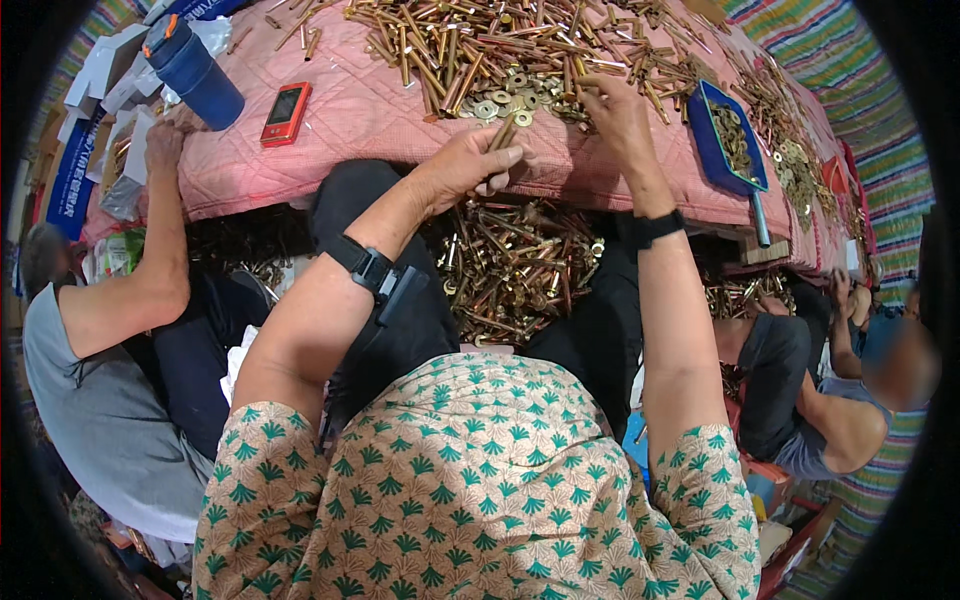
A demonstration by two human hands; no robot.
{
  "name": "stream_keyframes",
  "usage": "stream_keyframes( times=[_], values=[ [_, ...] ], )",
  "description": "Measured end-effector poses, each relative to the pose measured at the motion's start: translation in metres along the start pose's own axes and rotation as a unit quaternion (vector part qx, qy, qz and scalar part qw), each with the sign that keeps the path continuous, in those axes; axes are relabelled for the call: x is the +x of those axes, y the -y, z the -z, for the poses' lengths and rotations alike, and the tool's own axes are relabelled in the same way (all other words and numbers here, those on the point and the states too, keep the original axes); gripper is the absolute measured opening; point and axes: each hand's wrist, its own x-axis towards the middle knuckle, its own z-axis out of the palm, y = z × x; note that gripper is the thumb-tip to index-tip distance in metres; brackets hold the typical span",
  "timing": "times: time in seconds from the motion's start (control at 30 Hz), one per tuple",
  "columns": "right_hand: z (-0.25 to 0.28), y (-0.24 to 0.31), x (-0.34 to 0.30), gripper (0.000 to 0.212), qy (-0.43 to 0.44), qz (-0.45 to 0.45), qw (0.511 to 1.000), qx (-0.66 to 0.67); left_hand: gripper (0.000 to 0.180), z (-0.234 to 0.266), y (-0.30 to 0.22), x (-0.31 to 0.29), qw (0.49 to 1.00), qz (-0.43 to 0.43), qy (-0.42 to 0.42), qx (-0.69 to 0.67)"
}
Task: Sorting and assembling small metal tubes and washers on a table.
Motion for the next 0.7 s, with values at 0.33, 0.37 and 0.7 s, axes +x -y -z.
stream_keyframes(
  times=[0.33,0.37,0.7],
  values=[
    [-0.021,0.012,-0.002,0.019,-0.018,0.011,0.989,-0.149,0.029,0.001,-0.005,0.002,0.984,-0.005,-0.079,-0.158],
    [-0.021,0.009,0.0,0.019,-0.005,0.022,0.989,-0.145,0.027,0.006,-0.005,0.003,0.985,0.003,-0.051,-0.163],
    [0.01,0.067,-0.03,0.012,0.079,-0.071,0.993,0.059,0.019,-0.002,-0.006,0.002,0.986,0.01,-0.047,-0.162]
  ],
)
